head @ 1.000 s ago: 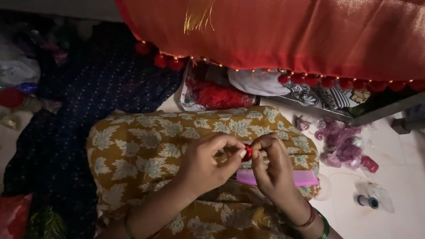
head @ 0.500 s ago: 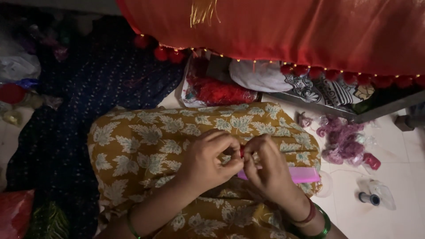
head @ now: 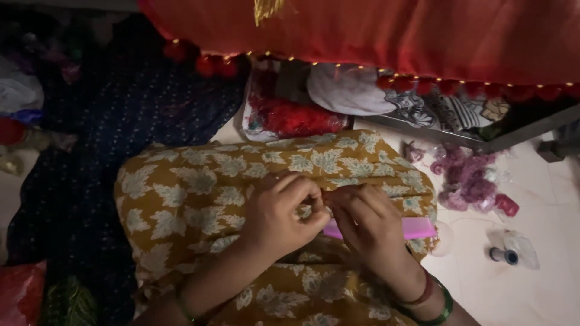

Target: The recorder is attaching decorative pom-pom tassels and ribbons to the edge of a red saree.

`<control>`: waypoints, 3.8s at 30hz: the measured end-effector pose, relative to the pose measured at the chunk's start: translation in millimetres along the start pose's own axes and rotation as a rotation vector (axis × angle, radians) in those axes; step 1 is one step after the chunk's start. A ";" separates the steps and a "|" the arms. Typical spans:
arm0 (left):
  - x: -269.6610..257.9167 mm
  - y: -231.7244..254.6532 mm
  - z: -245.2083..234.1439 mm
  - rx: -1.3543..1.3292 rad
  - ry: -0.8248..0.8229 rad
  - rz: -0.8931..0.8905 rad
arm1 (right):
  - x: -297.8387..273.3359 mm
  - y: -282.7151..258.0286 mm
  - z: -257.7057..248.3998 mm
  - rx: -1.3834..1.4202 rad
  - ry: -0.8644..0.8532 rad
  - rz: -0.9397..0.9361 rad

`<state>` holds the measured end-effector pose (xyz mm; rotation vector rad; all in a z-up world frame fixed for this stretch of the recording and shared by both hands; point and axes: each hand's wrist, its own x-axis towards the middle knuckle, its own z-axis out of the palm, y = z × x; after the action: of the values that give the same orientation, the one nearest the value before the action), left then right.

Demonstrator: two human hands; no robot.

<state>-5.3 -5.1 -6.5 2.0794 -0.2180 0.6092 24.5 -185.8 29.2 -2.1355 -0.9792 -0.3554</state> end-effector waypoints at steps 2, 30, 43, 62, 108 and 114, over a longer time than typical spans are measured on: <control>-3.0 4.6 -5.0 0.027 0.068 0.029 | 5.2 -7.3 0.0 -0.163 -0.023 -0.080; -18.9 -40.2 41.1 -0.542 -0.155 -0.291 | -27.5 33.4 2.7 0.006 -0.113 0.247; -16.8 -39.7 38.7 -0.555 -0.102 -0.281 | -43.7 64.2 13.6 0.088 -0.138 0.251; -26.8 -47.5 51.8 -0.805 -0.263 -0.402 | -25.5 0.8 25.6 0.248 0.018 0.459; -43.0 -96.7 -0.5 -1.559 -0.029 -0.950 | -44.4 44.9 24.3 1.744 0.171 0.693; -5.4 -81.1 -22.3 -1.245 0.009 -0.855 | -65.0 78.4 1.9 1.269 0.265 0.617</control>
<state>13.4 57.9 -59.3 0.7989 0.2591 -0.0946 39.0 -252.7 -46.1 -1.0567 -0.1849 0.2573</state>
